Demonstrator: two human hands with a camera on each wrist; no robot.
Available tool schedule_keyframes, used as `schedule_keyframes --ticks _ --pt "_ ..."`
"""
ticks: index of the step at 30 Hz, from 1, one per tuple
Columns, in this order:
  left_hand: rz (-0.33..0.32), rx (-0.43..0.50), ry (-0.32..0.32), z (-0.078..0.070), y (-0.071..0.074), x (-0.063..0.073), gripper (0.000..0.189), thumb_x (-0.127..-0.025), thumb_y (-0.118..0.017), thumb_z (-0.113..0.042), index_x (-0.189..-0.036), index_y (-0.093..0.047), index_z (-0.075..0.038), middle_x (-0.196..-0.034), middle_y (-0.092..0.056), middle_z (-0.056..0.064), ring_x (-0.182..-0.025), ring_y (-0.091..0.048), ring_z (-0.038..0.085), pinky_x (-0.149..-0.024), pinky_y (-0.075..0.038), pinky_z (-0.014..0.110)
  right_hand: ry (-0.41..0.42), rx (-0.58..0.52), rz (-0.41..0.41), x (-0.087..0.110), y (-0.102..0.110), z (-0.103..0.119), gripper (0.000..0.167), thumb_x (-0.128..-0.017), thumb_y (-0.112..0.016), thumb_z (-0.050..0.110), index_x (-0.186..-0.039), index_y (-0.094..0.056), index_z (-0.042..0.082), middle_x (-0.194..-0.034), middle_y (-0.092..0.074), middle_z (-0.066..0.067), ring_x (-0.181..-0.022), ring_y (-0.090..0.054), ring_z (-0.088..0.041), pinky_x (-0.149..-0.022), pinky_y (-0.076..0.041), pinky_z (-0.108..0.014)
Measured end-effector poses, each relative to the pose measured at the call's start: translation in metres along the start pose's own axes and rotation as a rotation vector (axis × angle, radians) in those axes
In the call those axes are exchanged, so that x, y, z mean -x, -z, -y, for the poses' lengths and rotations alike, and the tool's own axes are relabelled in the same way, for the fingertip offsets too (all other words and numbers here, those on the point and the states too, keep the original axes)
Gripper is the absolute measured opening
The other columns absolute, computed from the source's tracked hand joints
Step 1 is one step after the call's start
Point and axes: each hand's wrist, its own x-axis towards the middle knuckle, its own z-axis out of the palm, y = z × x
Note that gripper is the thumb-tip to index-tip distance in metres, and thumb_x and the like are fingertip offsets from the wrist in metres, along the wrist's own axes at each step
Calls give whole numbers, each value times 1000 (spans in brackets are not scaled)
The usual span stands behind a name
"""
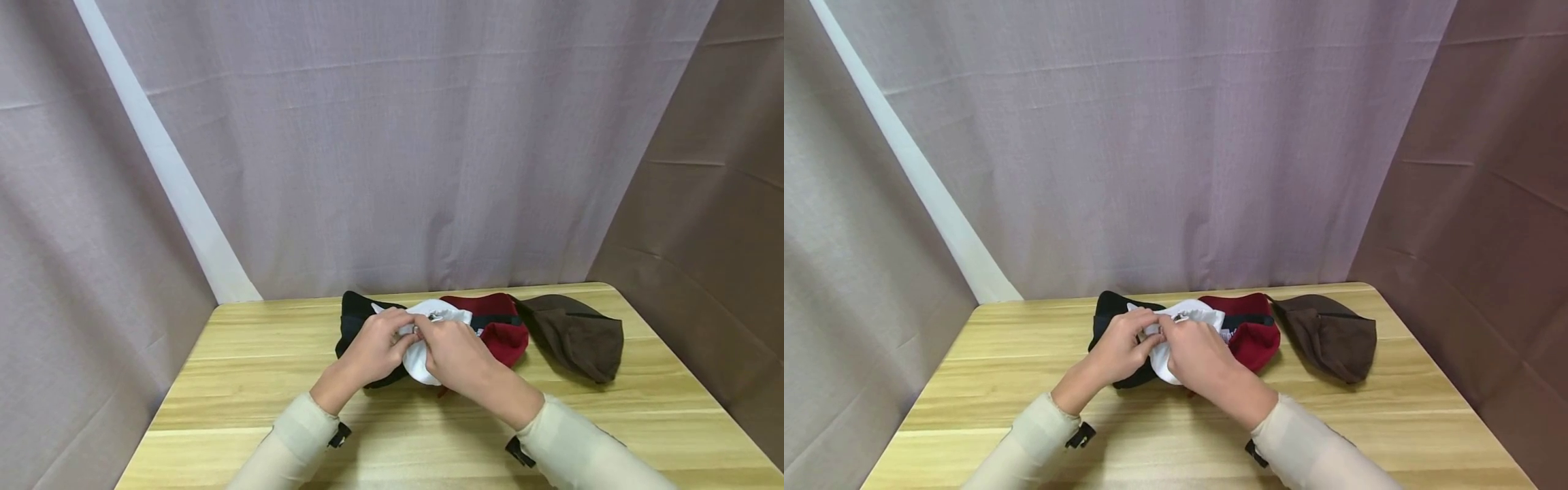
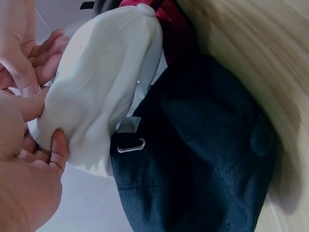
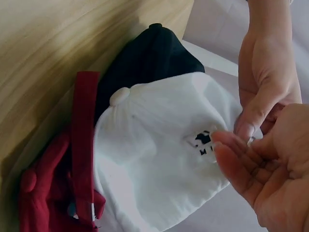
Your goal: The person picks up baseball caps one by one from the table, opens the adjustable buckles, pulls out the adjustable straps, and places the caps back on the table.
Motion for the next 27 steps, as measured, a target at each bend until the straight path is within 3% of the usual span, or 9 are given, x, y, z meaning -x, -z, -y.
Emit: schedule_keyframes --ticks 6,9,15,21,27 --pt "13 65 -21 3 0 -1 21 -101 -73 -9 -120 -77 -5 -118 -79 9 -109 -75 24 -91 -63 38 14 -144 25 -1 2 -11 19 -96 -66 -3 -112 -75 1 -81 -76 -6 -65 -69 -13 -57 -53 -22" --pt "19 92 -18 4 1 -1 24 -100 -73 -8 -124 -76 -3 -120 -79 12 -111 -75 25 -91 -64 39 -13 -233 88 -4 5 -15 11 -102 -63 1 -101 -73 5 -79 -73 -3 -64 -60 -6 -57 -48 -19" --pt "30 106 -6 4 2 -1 25 -101 -73 -11 -125 -77 -4 -122 -79 11 -112 -75 23 -91 -63 32 -46 -342 184 -6 9 -24 25 -108 -57 6 -85 -63 14 -69 -61 7 -58 -46 3 -56 -43 -18" --pt "26 111 -15 4 2 -1 25 -101 -73 -12 -124 -77 -3 -121 -79 12 -111 -75 24 -89 -63 32 -35 -379 202 -6 9 -28 25 -109 -56 7 -86 -63 13 -70 -64 4 -56 -45 4 -54 -43 -18" --pt "25 77 6 4 3 -1 28 -101 -73 -12 -128 -76 -3 -122 -78 13 -111 -75 24 -91 -63 35 -6 -259 146 -3 5 -24 16 -108 -61 10 -92 -64 12 -73 -65 3 -57 -45 2 -54 -40 -18"
